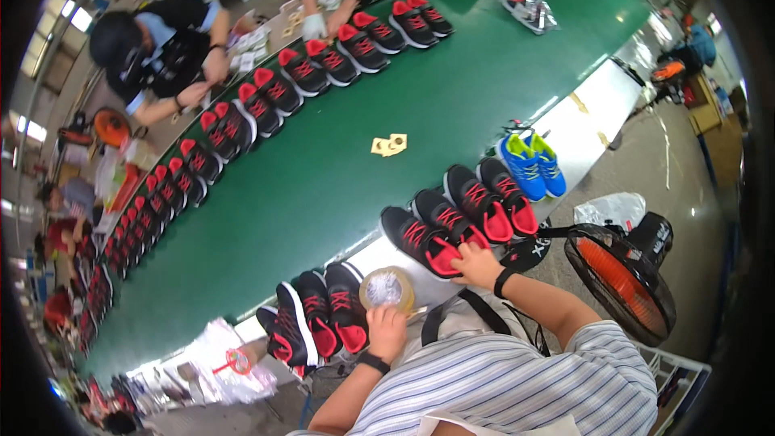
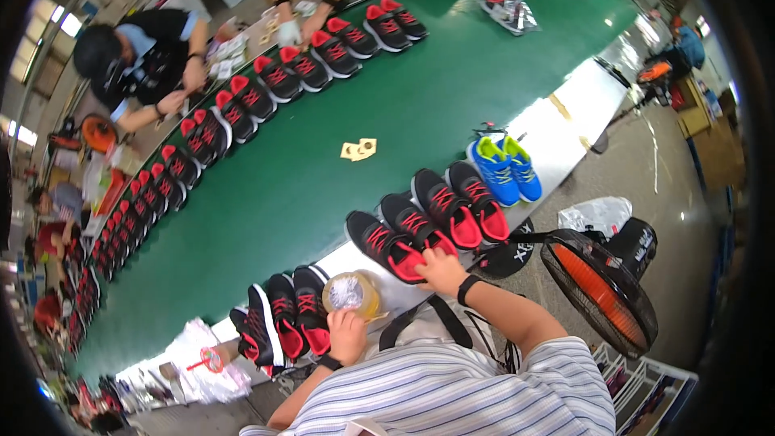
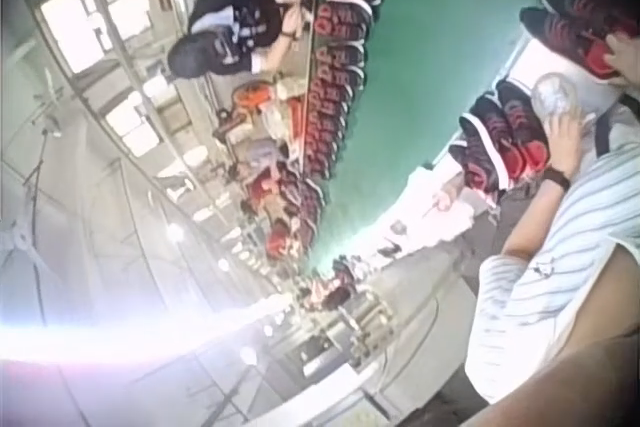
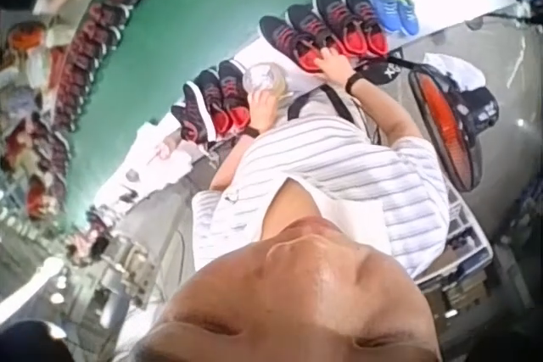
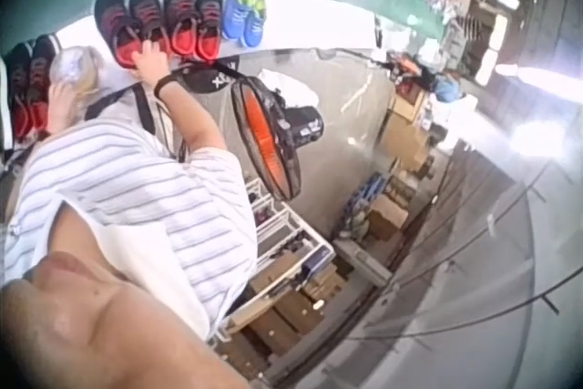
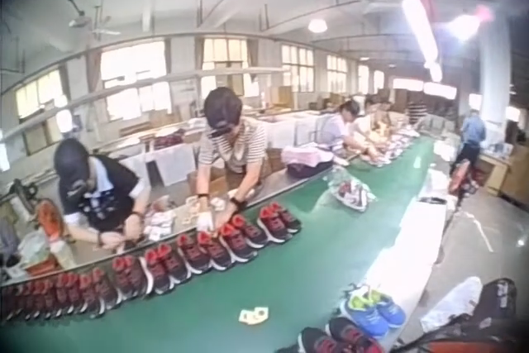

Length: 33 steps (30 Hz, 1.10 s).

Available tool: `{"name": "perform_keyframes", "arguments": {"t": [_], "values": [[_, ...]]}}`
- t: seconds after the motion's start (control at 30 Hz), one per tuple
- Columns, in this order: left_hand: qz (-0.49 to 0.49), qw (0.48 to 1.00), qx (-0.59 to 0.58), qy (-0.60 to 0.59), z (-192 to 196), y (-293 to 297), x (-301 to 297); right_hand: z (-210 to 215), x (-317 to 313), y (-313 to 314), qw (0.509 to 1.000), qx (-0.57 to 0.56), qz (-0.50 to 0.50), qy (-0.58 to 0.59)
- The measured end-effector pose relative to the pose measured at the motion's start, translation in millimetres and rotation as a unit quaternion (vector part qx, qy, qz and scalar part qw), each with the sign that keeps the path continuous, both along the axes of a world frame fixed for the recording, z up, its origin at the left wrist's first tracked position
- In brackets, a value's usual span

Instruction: The recorder attaches size and brand labels to finished shoes on a factory production line.

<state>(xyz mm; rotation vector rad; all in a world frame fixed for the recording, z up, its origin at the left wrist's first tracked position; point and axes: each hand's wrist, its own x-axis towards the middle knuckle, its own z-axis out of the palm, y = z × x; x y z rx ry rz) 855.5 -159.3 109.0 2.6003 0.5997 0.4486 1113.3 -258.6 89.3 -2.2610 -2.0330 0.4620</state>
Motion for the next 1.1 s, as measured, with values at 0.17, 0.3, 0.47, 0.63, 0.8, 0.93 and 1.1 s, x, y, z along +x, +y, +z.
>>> {"name": "perform_keyframes", "arguments": {"t": [0.17, 0.3, 0.47, 0.63, 0.8, 0.93, 1.1], "values": [[0.068, 0.996, -0.006, -0.058, 0.4, -14.2, 12.5, 8.9, 16.4, 9.9, 0.999, 0.027, 0.000, -0.033], [0.057, 0.997, -0.033, -0.044, -7.7, -32.4, 5.9, 6.2, 3.7, 16.6, 0.997, -0.053, 0.009, -0.053], [0.096, 0.985, -0.118, -0.077, 2.3, -42.1, 17.5, -8.4, -0.7, 22.7, 0.990, -0.117, 0.027, -0.071], [0.185, 0.969, -0.148, -0.075, -3.2, -43.3, 28.4, 59.8, 43.2, 119.2, 0.972, -0.198, 0.048, 0.114], [0.330, 0.927, -0.139, -0.110, -5.8, -23.7, 48.8, 25.1, 121.7, 238.7, 0.986, -0.017, -0.094, 0.134], [0.388, 0.901, -0.174, -0.088, -12.2, -23.8, 63.5, -54.6, 150.0, 296.5, 0.994, -0.021, -0.097, 0.053], [0.550, 0.691, -0.428, -0.190, -10.1, -35.8, 85.2, -115.8, 151.0, 326.5, 0.985, 0.084, -0.146, -0.031]]}}
